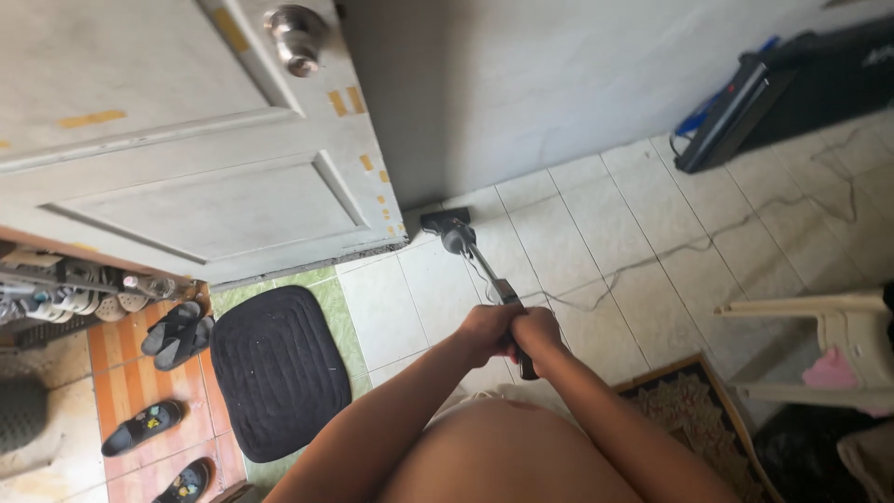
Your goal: The person vacuums the tiled floor of a cluttered room using a corded stick vacuum. They move the vacuum back and forth across the floor, navigating around furniture, a treadmill, and a bed.
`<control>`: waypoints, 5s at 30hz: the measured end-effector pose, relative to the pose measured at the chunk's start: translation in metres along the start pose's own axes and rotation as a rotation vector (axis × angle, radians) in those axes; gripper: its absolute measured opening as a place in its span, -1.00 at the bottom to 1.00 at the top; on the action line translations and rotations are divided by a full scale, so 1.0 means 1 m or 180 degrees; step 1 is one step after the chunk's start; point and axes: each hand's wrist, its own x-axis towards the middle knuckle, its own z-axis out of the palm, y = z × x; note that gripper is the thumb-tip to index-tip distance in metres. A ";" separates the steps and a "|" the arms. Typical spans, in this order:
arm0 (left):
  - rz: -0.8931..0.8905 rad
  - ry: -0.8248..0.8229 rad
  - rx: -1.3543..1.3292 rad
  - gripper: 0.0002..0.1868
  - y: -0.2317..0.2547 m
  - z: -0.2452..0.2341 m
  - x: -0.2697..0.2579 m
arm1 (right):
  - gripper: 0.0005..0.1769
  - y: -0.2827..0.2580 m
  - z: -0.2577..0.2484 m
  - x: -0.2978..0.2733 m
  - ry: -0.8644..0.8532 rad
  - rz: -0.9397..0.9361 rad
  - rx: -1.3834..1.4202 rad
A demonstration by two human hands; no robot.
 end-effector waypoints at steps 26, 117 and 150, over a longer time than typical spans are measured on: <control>0.0050 0.0182 0.0061 -0.60 0.026 0.125 0.039 | -0.69 0.017 -0.117 0.103 -0.0348 -0.0167 0.0178; 0.1055 -0.0330 0.4066 0.16 0.160 0.407 0.111 | -0.22 -0.081 -0.435 0.226 -0.0804 -0.0406 -0.2513; -0.0353 0.1027 -0.1532 -0.80 0.127 0.551 0.194 | -0.49 -0.077 -0.542 0.303 -0.1624 0.1133 0.0866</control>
